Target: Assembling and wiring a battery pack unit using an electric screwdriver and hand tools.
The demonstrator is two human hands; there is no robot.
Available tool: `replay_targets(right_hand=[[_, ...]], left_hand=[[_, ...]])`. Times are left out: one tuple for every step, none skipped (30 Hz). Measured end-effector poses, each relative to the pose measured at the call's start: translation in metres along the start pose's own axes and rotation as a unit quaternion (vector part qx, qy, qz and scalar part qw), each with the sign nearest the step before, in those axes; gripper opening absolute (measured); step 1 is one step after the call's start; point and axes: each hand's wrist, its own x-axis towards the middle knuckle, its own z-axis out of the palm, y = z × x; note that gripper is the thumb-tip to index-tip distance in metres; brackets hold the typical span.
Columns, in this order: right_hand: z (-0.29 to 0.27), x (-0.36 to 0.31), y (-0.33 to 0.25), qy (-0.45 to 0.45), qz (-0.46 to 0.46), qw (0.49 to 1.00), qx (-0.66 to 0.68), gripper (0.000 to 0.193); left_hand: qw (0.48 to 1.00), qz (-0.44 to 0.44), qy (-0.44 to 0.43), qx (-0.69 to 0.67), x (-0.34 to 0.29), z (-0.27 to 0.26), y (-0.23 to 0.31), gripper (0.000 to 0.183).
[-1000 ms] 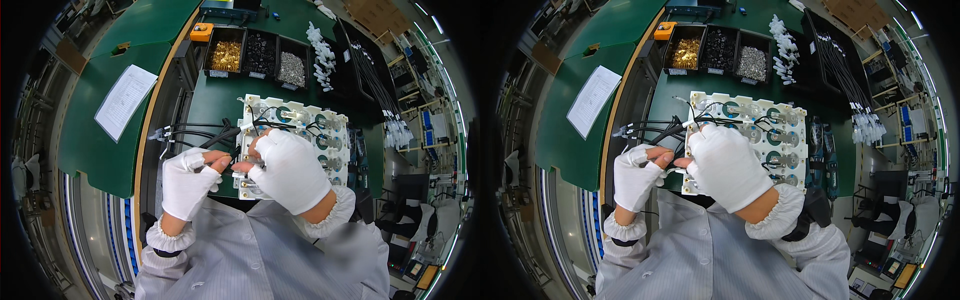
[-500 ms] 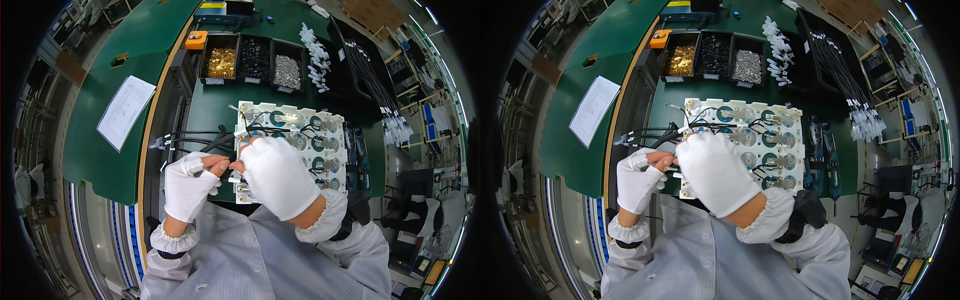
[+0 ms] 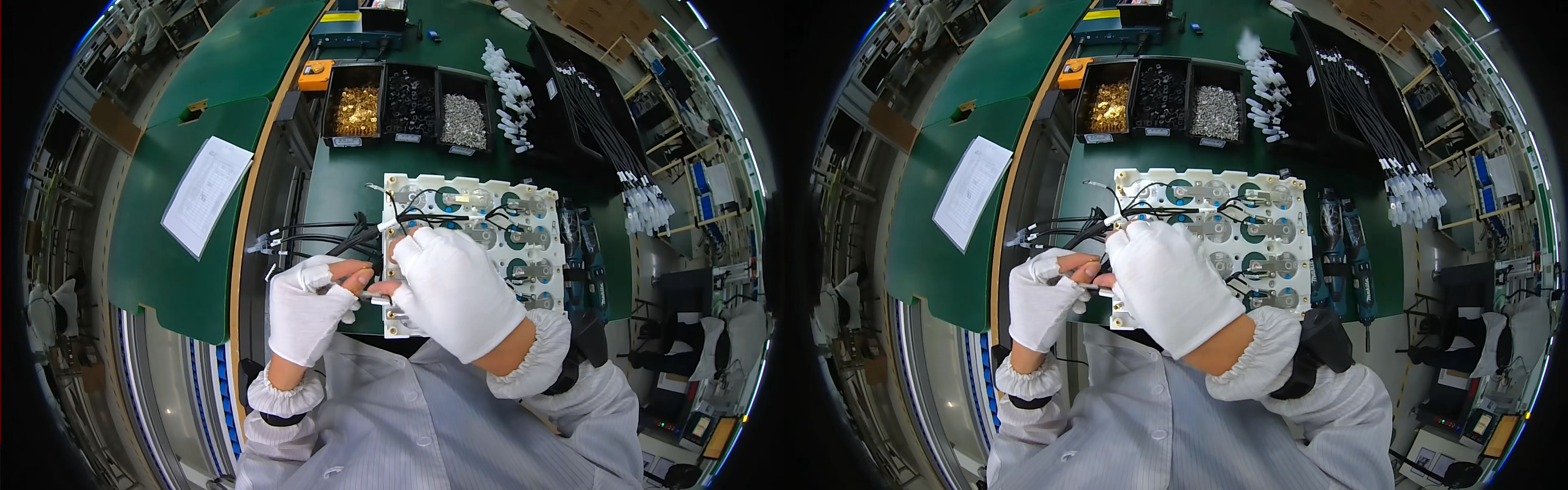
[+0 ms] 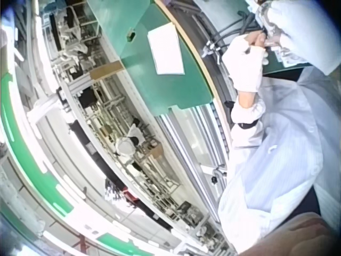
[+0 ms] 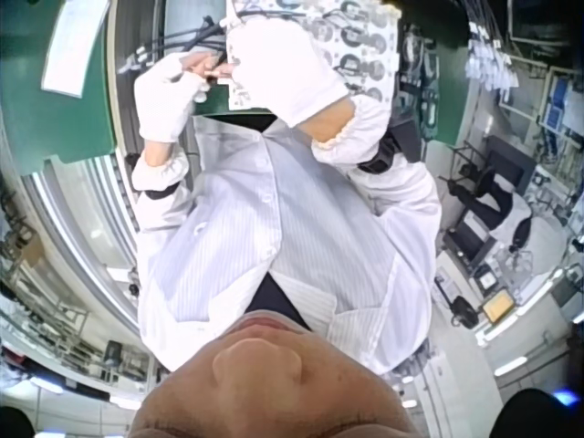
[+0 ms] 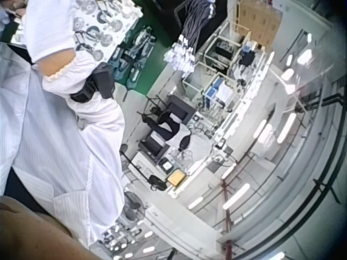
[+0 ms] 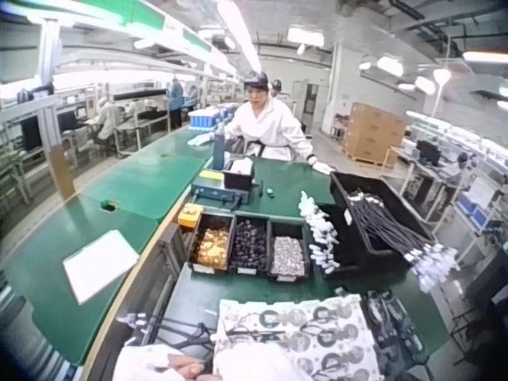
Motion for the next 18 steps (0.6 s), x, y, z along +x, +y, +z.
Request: replay_targets(right_hand=[[0.003, 0.001, 0.001, -0.008, 0.008, 0.999, -0.044, 0.018], [0.005, 0.001, 0.001, -0.007, 0.009, 0.999, -0.044, 0.018], [0.007, 0.001, 0.001, -0.012, -0.013, 0.997, -0.071, 0.019], [0.008, 0.001, -0.001, -0.018, -0.034, 0.994, -0.097, 0.021], [0.009, 0.001, -0.004, -0.018, -0.034, 0.995, -0.097, 0.021], [0.008, 0.001, -0.008, -0.025, -0.04, 0.994, -0.103, 0.019], [0.007, 0.0, -0.01, -0.033, -0.046, 0.992, -0.109, 0.018], [0.007, 0.0, -0.009, -0.033, -0.046, 0.992, -0.109, 0.018], [0.006, 0.0, -0.007, -0.021, -0.05, 0.995, -0.083, 0.016], [0.004, -0.001, -0.005, -0.009, -0.054, 0.997, -0.058, 0.015], [0.0, -0.001, -0.003, -0.009, -0.054, 0.997, -0.059, 0.015], [-0.004, -0.001, -0.001, 0.013, -0.039, 0.999, -0.014, 0.014], [-0.007, -0.001, 0.002, 0.035, -0.023, 0.999, 0.034, 0.014], [-0.005, 0.0, 0.004, 0.035, -0.023, 0.999, 0.035, 0.014], [-0.002, 0.001, 0.008, 0.074, -0.016, 0.99, 0.119, 0.015], [0.0, 0.001, 0.008, 0.113, -0.009, 0.973, 0.2, 0.016], [-0.002, 0.0, 0.008, 0.114, -0.009, 0.973, 0.199, 0.016], [-0.006, -0.001, 0.007, 0.099, -0.007, 0.967, 0.236, 0.016]], left_hand=[[1.0, -0.007, 0.002, 0.008, 0.0, 0.0, 0.002, 0.016], [1.0, -0.013, 0.003, 0.016, 0.0, 0.001, 0.004, 0.017], [1.0, -0.013, 0.002, 0.017, 0.001, 0.001, 0.003, 0.017], [1.0, -0.012, 0.005, 0.015, 0.001, 0.001, 0.002, 0.017], [1.0, -0.012, 0.008, 0.013, 0.001, 0.001, 0.002, 0.018], [1.0, -0.012, 0.007, 0.014, 0.001, 0.0, 0.002, 0.018], [0.999, -0.014, 0.007, 0.027, 0.001, 0.0, 0.002, 0.019], [0.999, -0.016, 0.008, 0.04, 0.001, -0.001, 0.003, 0.019], [0.999, -0.016, 0.008, 0.041, 0.0, -0.001, 0.004, 0.019], [0.999, -0.025, 0.008, 0.028, -0.001, 0.0, 0.005, 0.019], [0.999, -0.034, 0.007, 0.015, -0.002, 0.0, 0.007, 0.019], [0.999, -0.033, 0.007, 0.014, -0.003, -0.001, 0.008, 0.019], [0.999, -0.044, -0.01, 0.009, -0.004, -0.001, 0.01, 0.02], [0.998, -0.055, -0.028, 0.004, -0.004, -0.002, 0.011, 0.02], [0.998, -0.055, -0.027, 0.004, -0.005, -0.003, 0.014, 0.02], [0.997, -0.045, -0.056, -0.012, -0.006, -0.006, 0.016, 0.02], [0.995, -0.035, -0.085, -0.027, -0.006, -0.009, 0.017, 0.019], [0.995, -0.035, -0.086, -0.027, -0.006, -0.011, 0.017, 0.019]])
